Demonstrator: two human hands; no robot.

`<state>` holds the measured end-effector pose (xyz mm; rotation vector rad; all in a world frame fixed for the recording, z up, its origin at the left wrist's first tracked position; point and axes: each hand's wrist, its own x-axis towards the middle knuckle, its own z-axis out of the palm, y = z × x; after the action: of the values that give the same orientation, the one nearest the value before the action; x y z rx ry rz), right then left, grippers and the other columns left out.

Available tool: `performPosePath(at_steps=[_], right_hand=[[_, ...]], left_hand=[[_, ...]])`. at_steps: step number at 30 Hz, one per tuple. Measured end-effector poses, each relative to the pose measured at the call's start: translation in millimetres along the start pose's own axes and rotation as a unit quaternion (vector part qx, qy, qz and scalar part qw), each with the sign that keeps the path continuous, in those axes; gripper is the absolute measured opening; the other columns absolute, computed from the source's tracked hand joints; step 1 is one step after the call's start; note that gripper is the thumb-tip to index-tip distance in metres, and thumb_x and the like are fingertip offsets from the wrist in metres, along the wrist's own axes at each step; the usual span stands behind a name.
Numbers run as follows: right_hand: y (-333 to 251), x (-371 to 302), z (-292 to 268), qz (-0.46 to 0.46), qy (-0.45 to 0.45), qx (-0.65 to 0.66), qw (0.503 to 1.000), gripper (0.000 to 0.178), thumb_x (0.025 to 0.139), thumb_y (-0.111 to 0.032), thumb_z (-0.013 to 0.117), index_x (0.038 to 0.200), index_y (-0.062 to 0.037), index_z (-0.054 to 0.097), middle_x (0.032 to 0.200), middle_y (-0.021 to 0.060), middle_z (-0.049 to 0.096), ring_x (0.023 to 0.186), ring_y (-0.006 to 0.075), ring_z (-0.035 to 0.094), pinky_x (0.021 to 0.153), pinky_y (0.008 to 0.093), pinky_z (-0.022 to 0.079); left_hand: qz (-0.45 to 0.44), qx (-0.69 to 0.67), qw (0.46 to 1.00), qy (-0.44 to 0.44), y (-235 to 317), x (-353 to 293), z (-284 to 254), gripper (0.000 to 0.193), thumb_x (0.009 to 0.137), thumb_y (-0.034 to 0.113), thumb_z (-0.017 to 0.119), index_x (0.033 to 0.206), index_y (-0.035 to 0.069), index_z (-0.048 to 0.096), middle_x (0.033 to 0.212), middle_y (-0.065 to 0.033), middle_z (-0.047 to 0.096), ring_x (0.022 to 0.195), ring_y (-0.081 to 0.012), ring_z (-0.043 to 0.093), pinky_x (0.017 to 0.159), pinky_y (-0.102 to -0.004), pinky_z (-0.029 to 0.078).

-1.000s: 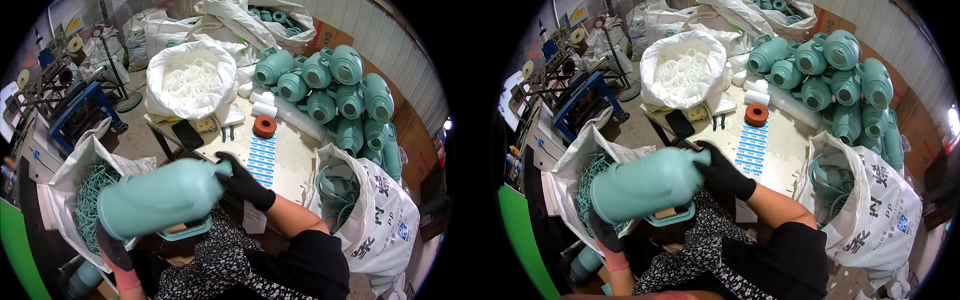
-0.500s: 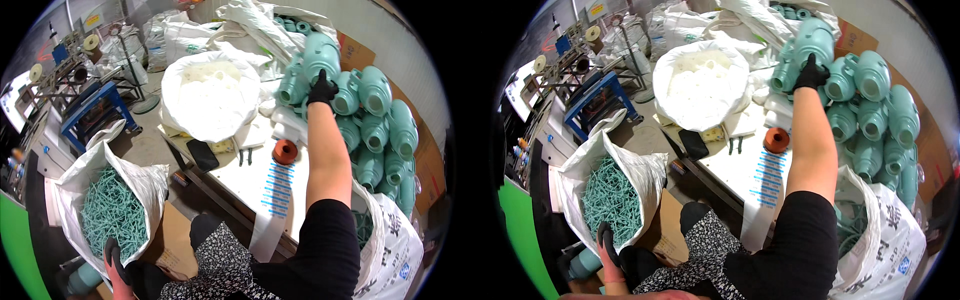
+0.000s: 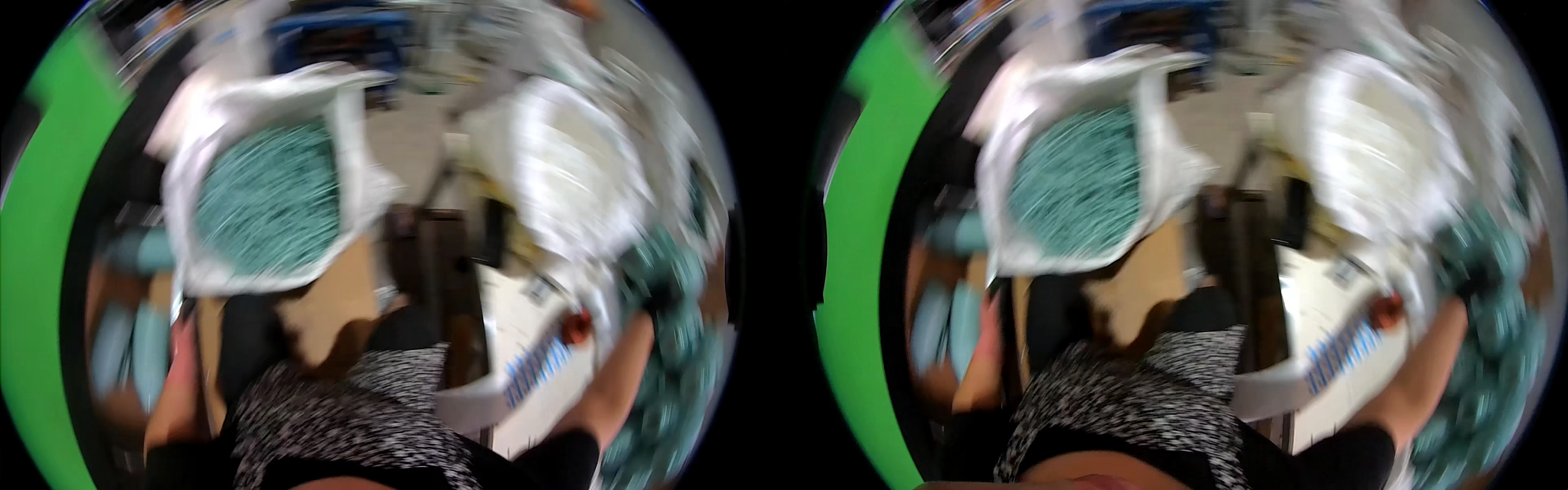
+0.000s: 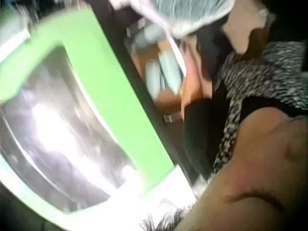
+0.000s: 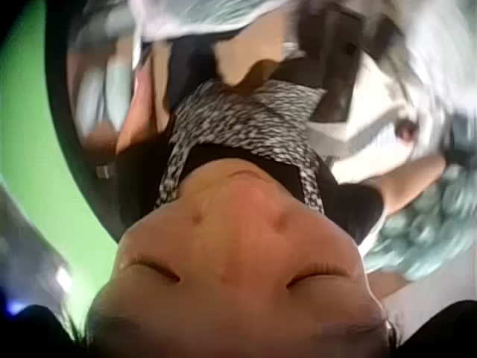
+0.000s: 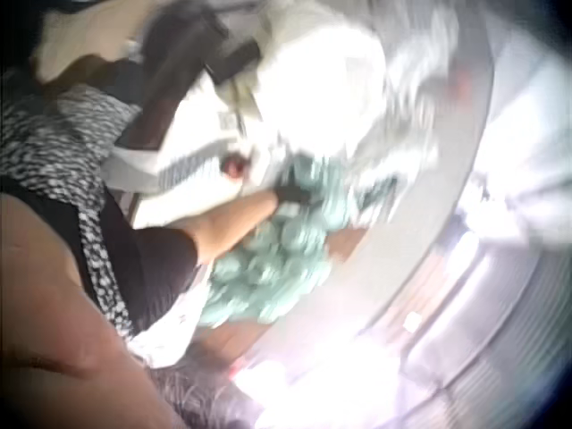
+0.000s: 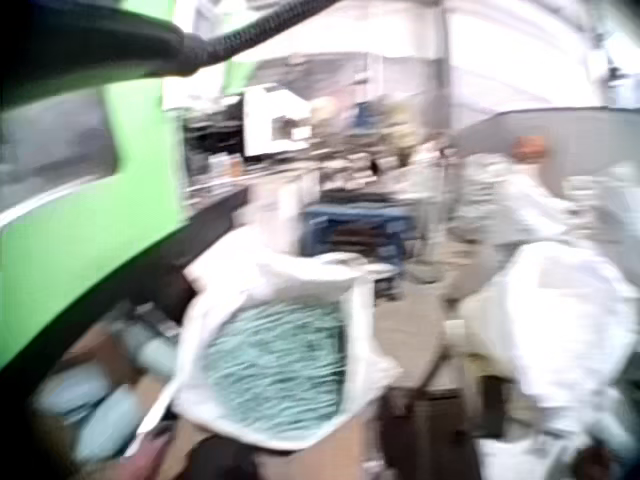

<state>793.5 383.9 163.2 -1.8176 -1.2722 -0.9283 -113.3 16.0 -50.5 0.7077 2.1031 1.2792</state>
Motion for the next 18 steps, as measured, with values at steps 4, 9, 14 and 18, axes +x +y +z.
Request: performPosePath(at_steps=[4,9,14,18], right_hand=[[-84.9,-151.2,-70.7,-0.061,-0.046,0.292,0.953,0.023,0.098,-0.023,0.056,0.108,-0.0035,0.062,0.116,0.0233,0.057,0.107,0.0444,0.054,0.088,0.0552,0.045],[-287.2,-254.3,-120.3,0.108,-0.323,0.484,0.806,0.038,0.095,-0.018,0.054,0.127,0.0002,0.049,0.113,0.0181,0.053,0.093,0.0285,0.053,0.083,0.0385,0.046],[-341.8,-306.5,-158.8,-0.098,-0.456,0.418,0.780,0.029,0.096,-0.009,0.052,0.122,0.0032,0.054,0.119,0.0141,0.057,0.111,0.0240,0.054,0.095,0.0344,0.045],[-377.1,-310.1,-197.9,0.073,-0.547,0.446,0.704,0.028,0.095,-0.009,0.054,0.120,0.0026,0.054,0.116,0.0129,0.059,0.105,0.0213,0.055,0.092,0.0322,0.045]], left_hand=[[0.043,0.208,0.975,0.071,-51.1,-14.7,-12.4,0.042,0.091,0.032,0.057,0.123,0.005,0.059,0.120,-0.0149,0.062,0.115,-0.0304,0.056,0.098,-0.0369,0.043],[-0.008,0.298,0.917,0.265,-125.3,-6.0,-78.6,0.040,0.086,0.030,0.060,0.117,0.004,0.062,0.118,-0.0176,0.061,0.113,-0.0351,0.054,0.099,-0.0402,0.042],[-0.026,0.492,0.842,0.219,-146.2,23.1,-134.8,0.048,0.081,0.028,0.065,0.123,0.007,0.056,0.128,-0.0149,0.054,0.121,-0.0346,0.047,0.106,-0.0420,0.035],[0.190,0.637,0.745,0.060,-113.3,98.7,-94.9,0.045,0.078,0.021,0.066,0.120,0.010,0.056,0.127,-0.0151,0.053,0.122,-0.0326,0.046,0.107,-0.0445,0.034]])
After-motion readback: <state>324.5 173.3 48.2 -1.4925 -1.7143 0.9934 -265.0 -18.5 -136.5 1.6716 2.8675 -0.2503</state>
